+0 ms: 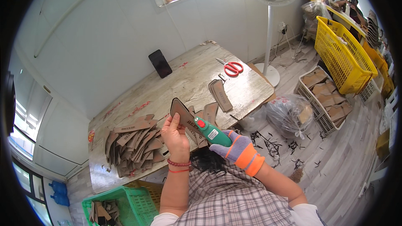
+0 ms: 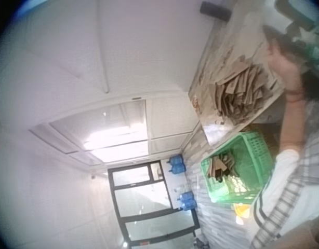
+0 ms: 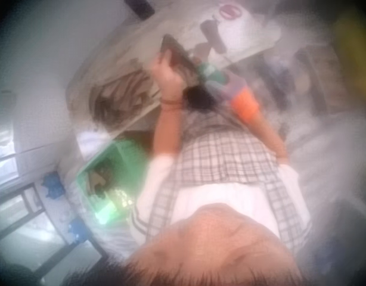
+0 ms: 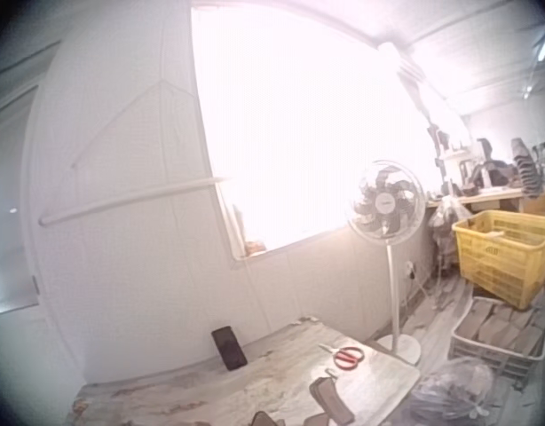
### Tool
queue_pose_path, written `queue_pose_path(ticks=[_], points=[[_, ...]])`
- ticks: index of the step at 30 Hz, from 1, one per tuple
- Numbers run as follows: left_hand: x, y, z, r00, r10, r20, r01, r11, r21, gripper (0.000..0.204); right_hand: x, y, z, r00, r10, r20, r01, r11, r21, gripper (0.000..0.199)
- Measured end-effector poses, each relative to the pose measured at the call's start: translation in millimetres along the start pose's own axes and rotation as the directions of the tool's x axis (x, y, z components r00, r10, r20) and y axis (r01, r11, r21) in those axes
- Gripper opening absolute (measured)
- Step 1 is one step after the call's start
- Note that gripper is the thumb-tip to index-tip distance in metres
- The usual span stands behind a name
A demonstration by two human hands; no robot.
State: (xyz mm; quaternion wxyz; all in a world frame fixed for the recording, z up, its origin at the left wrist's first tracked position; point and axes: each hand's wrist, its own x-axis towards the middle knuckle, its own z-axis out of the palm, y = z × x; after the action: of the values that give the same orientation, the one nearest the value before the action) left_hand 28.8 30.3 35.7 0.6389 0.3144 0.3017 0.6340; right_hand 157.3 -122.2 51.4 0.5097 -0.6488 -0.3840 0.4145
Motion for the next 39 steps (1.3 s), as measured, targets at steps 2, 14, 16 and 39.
queue_pose_path(ticks=[2, 14, 16, 39], points=[[-0.5, -9.1, -3.2, 1.0, -0.027, -0.004, 0.027, 1.0, -0.003, 0.007, -3.1, -8.0, -1.3, 1.0, -0.005, 0.009, 0.006, 1.0, -0.014, 0.049], [-30.5, -20.9, 0.3, 0.973, -0.197, 0.124, 0.199, 0.98, -0.009, 0.004, -5.2, -5.6, -7.1, 0.998, 0.045, -0.041, -0.038, 0.987, 0.157, 0.048], [-32.9, -23.6, -5.8, 0.969, -0.197, 0.147, 0.195, 0.98, 0.03, 0.004, -5.9, -6.4, -8.3, 0.999, -0.009, -0.054, 0.014, 0.994, 0.106, 0.048], [-27.8, 10.2, -7.3, 0.959, -0.097, 0.265, 0.024, 0.964, 0.266, 0.008, -12.5, 0.2, -24.9, 0.999, 0.015, 0.03, -0.018, 0.996, 0.083, 0.052]])
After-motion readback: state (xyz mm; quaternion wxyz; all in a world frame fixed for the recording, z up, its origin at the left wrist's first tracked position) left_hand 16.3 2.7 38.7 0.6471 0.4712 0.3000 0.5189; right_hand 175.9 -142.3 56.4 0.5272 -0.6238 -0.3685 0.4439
